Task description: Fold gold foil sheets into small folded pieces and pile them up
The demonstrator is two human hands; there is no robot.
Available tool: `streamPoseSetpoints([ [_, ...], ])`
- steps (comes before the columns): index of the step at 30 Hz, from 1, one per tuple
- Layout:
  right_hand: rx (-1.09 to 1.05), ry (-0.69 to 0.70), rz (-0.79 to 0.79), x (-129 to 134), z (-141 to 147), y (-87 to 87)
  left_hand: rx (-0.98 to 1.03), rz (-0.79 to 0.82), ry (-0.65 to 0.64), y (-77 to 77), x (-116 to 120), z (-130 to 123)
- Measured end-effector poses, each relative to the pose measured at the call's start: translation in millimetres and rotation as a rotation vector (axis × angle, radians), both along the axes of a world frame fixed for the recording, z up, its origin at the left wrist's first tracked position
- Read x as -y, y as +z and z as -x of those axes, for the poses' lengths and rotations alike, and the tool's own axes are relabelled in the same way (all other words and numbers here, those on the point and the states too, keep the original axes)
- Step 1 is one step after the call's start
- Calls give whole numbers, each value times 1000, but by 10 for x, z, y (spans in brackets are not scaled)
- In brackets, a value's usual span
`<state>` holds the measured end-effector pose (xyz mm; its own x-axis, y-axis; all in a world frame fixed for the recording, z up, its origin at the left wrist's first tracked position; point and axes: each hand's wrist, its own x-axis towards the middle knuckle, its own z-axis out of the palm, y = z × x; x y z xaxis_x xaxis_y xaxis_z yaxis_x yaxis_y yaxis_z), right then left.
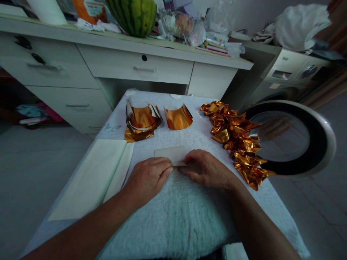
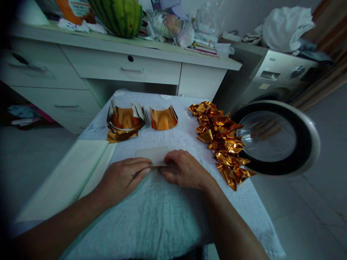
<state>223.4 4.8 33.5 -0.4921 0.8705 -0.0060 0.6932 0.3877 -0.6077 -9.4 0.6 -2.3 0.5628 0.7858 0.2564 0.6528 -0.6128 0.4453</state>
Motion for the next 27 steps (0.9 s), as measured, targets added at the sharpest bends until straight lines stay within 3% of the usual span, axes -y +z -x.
streamPoseSetpoints([
  [4,-134,-98,150,-33,-1,-78,29,47,32,4,-12,-7],
  [10,-214,-295,116,-102,82,-230,129,63,156,43,-36,-48],
  [18,-116,-422,21,-95,219,-273,150,99,108,-29,-62,-64],
  [22,62,-452,-115,-109,216,-297,138,115,87,-47,-60,-59],
  [27,189,-450,-122,-106,231,-313,92,112,81,-53,-64,-70],
])
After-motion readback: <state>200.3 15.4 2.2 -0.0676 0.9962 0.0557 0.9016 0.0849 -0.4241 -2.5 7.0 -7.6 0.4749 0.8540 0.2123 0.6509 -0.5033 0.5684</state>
